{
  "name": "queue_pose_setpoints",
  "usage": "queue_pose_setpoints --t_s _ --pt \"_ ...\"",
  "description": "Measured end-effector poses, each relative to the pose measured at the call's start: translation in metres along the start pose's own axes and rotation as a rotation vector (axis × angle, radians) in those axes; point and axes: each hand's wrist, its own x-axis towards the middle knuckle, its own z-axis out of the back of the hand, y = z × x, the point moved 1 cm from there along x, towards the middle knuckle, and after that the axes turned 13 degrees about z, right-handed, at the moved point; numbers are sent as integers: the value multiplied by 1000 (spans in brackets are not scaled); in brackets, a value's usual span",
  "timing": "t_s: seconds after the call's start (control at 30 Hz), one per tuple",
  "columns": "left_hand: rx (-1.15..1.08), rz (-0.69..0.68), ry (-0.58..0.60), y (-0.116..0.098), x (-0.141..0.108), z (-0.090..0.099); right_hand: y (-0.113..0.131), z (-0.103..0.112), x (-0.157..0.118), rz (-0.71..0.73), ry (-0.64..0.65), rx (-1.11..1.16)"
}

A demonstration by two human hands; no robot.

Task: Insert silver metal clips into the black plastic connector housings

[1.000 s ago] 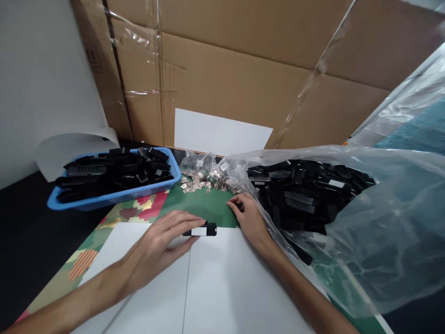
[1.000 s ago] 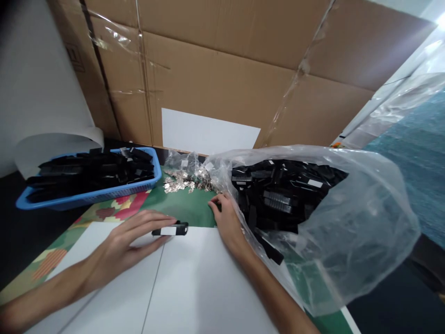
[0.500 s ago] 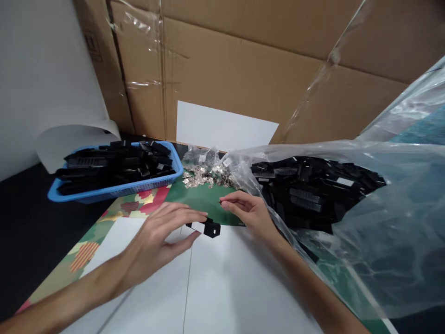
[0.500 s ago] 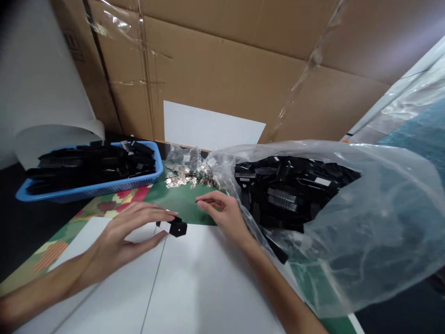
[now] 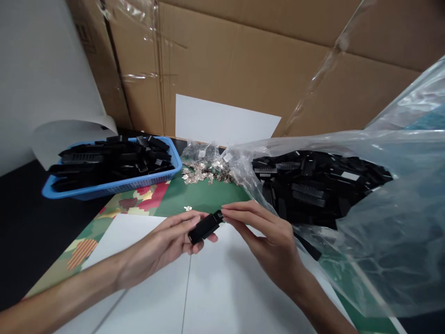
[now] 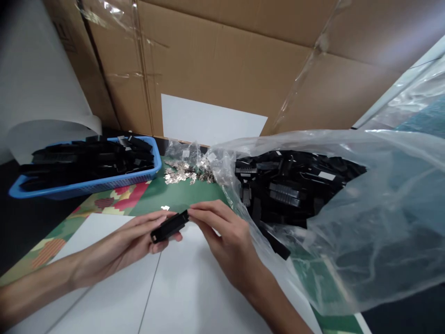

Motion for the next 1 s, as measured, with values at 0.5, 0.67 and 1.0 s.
queue_pose_setpoints --t_s 0.5,0.67,1.0 --pt "50 -1 -14 -3 -3 3 -12 -3 -10 -1 190 95" --pt "533 -259 -210 -5 -13 1 -12 -8 -14 -232 128 195" --pt "1229 -756 -310 2 -13 5 -4 -15 -12 -288 136 372"
